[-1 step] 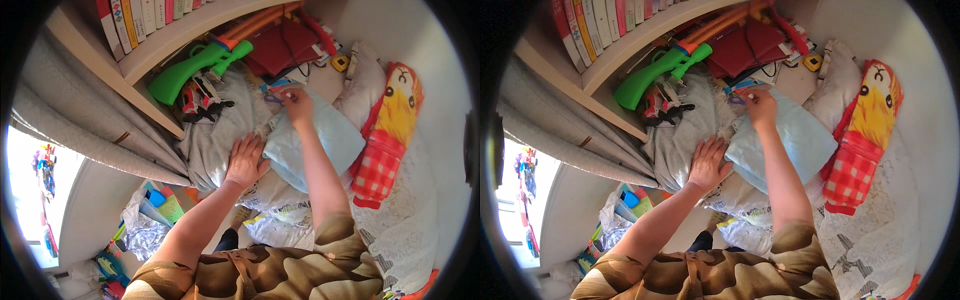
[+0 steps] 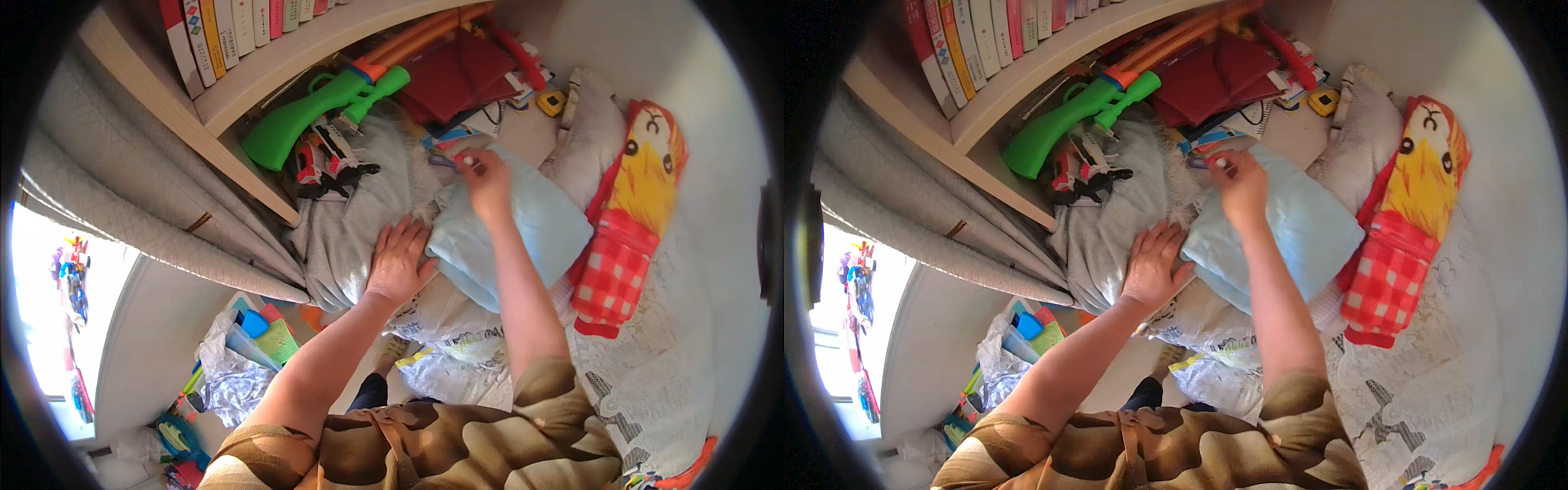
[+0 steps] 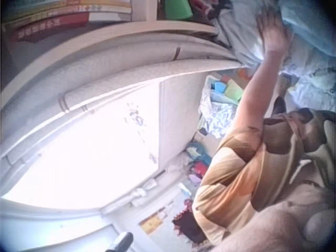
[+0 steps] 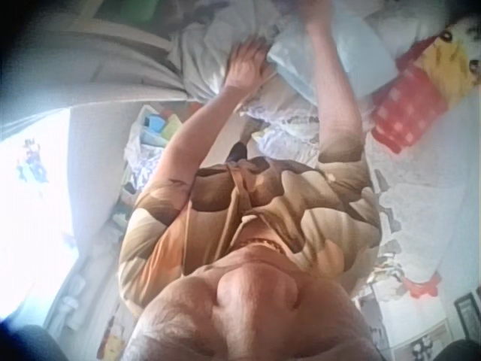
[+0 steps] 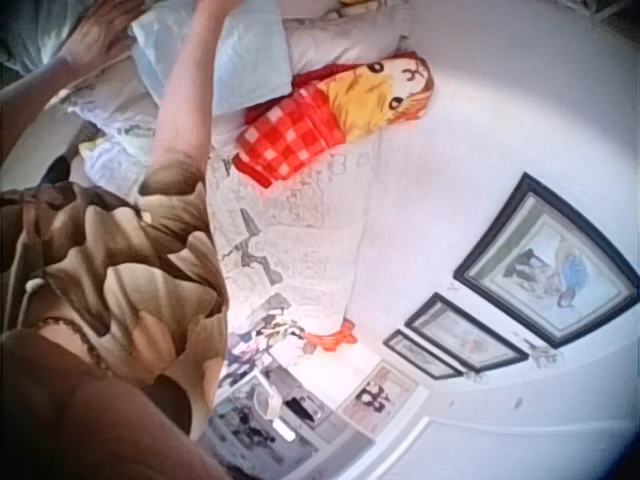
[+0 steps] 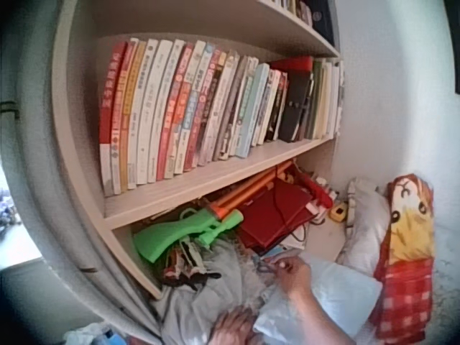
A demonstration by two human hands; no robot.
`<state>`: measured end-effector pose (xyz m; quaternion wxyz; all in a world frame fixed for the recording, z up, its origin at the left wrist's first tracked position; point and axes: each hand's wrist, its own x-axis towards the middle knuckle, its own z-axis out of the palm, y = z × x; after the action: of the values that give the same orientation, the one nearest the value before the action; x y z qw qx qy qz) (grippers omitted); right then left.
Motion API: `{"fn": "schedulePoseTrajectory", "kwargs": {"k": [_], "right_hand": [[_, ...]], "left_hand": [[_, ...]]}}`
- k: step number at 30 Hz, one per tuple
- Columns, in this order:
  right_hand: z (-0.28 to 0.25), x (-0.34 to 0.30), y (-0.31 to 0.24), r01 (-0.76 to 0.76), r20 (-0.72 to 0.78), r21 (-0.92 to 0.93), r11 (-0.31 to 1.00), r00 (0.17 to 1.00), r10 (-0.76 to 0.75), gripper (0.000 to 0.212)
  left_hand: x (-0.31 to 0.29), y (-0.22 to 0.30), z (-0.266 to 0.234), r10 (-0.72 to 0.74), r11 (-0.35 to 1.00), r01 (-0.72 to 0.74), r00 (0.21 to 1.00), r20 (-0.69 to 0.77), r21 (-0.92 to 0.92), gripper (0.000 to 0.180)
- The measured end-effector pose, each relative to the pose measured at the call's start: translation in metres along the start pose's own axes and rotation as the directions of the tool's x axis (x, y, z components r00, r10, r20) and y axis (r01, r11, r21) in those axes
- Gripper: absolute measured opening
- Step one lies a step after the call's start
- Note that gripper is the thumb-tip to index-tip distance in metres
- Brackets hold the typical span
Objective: The person handles a black cable and a cylindrical object, sorts markers from a clear container into a pink partitioned tray on a window sill, and picks up two bottles.
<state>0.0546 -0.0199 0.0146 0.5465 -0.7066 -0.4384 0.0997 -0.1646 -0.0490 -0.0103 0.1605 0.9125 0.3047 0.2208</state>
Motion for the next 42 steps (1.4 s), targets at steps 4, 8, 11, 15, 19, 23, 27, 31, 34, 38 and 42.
{"fn": "schedulePoseTrajectory", "kwargs": {"k": [4,8,11,15,19,23,27,31,34,38,42], "right_hand": [[-0.053,-0.072,-0.1,0.191,0.106,0.122,0.974,0.973,-0.204,0.015],[-0.094,-0.122,-0.149,0.248,0.185,0.073,0.966,0.948,-0.258,0.018],[-0.108,-0.148,-0.165,0.3,0.228,0.082,0.95,0.923,-0.311,0.022],[-0.124,-0.179,-0.182,0.368,0.255,0.074,0.927,0.891,-0.374,0.023],[-0.136,-0.214,-0.197,0.309,0.255,0.212,0.927,0.899,-0.357,0.028],[-0.139,-0.248,-0.211,0.13,0.187,0.508,0.851,0.948,-0.256,0.03],[-0.15,-0.271,-0.229,-0.051,0.254,0.676,0.735,0.952,-0.168,0.028],[-0.16,-0.287,-0.24,-0.15,0.28,0.715,0.683,0.956,-0.082,0.021],[-0.164,-0.291,-0.251,-0.063,0.24,0.708,0.703,0.958,-0.156,0.016],[-0.156,-0.296,-0.255,-0.083,0.261,0.768,0.635,0.946,-0.192,0.017],[-0.139,-0.304,-0.273,-0.094,0.3,0.741,0.665,0.932,-0.202,0.02]], "left_hand": [[-0.007,-0.012,0.005,-0.097,0.947,0.049,0.986,-0.136,-0.318,0.048],[-0.003,0.039,-0.069,-0.263,-0.08,0.28,0.92,0.291,-0.957,0.05],[-0.023,0.078,-0.108,-0.048,-0.23,0.369,0.92,0.389,-0.901,0.05],[-0.053,0.105,-0.125,-0.111,-0.109,0.411,0.9,0.422,-0.905,0.032],[-0.091,0.129,-0.138,-0.156,-0.159,0.353,0.913,0.376,-0.922,0.026],[-0.128,0.154,-0.158,-0.211,-0.264,0.17,0.95,0.229,-0.949,0.028],[-0.153,0.171,-0.172,-0.229,-0.171,0.062,0.968,0.101,-0.983,0.027],[-0.169,0.187,-0.183,-0.235,-0.151,0.029,0.97,0.064,-0.988,0.026],[-0.173,0.192,-0.189,-0.225,-0.145,0.001,0.974,0.034,-0.989,0.027],[-0.18,0.192,-0.198,-0.257,-0.029,-0.035,0.966,-0.027,-0.999,0.026],[-0.194,0.183,-0.212,-0.342,0.061,-0.07,0.936,-0.087,-0.996,0.026]]}}
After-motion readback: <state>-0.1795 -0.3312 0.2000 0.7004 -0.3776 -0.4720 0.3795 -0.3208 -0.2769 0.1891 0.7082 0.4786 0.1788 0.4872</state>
